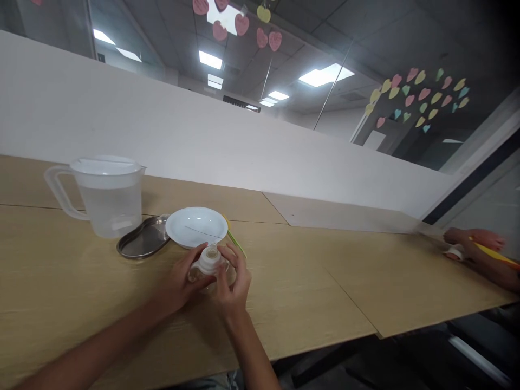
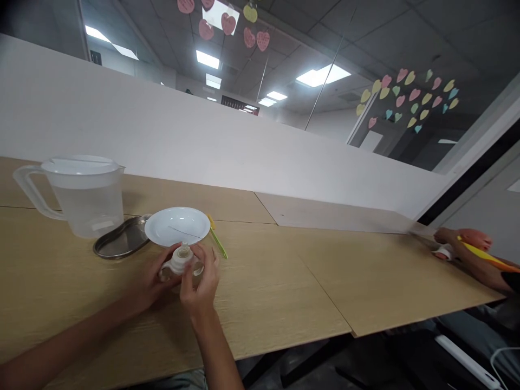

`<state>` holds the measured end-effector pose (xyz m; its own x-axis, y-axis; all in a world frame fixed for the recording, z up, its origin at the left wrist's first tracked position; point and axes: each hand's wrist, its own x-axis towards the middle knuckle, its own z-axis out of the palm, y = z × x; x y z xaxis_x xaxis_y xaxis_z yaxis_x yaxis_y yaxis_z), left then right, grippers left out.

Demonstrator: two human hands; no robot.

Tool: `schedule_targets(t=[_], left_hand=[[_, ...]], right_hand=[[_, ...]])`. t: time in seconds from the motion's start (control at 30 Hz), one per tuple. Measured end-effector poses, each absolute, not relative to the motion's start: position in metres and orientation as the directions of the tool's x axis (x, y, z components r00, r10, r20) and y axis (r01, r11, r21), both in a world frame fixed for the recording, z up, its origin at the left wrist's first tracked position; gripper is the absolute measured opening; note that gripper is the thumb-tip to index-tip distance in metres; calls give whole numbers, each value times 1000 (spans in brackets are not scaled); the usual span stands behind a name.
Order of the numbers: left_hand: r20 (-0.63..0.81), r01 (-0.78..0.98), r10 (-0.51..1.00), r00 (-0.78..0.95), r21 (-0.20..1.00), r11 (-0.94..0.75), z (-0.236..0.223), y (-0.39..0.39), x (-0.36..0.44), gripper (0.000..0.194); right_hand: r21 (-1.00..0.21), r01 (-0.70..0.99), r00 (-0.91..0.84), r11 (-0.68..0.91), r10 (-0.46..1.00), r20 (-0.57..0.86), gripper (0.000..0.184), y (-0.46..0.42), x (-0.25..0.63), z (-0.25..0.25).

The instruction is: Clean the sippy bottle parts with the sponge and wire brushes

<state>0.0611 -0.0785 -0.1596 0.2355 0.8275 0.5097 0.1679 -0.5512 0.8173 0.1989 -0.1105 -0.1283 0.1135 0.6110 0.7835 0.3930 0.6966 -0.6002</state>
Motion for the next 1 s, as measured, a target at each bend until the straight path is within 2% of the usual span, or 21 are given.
schedule_targets(t=[0.1, 0.3, 0.43, 0.53, 0.73, 0.9, 1.0], left_hand=[[479, 137, 848, 228, 846, -515, -163, -77, 62, 67], [450, 69, 855, 258, 874, -481, -164, -74, 62, 70], [473, 86, 843, 256, 857, -508, -165, -74, 61, 71], [461, 86, 849, 259, 864, -496, -163, -75, 60, 71], [417, 54, 868, 269, 894, -446, -153, -77, 58, 68], [437, 122, 864, 251, 871, -476, -154, -79, 62, 65], [485, 180, 809, 331, 809, -559, -158, -76, 55, 77]], right_hand=[[-661, 356, 165, 661, 651, 741, 31, -110, 200, -130], [-702, 331, 37, 630, 735, 677, 41, -101, 201, -133], [-757, 348, 124, 553, 773, 622, 46, -97, 197, -135], [-742, 397, 162, 540, 755, 636, 46, -98, 195, -136], [-759, 331, 94, 560, 781, 617, 42, -100, 195, -139], [-707, 454, 168, 542, 728, 665, 37, -99, 189, -142], [-688, 475, 159, 549, 715, 681, 37, -100, 188, -142]])
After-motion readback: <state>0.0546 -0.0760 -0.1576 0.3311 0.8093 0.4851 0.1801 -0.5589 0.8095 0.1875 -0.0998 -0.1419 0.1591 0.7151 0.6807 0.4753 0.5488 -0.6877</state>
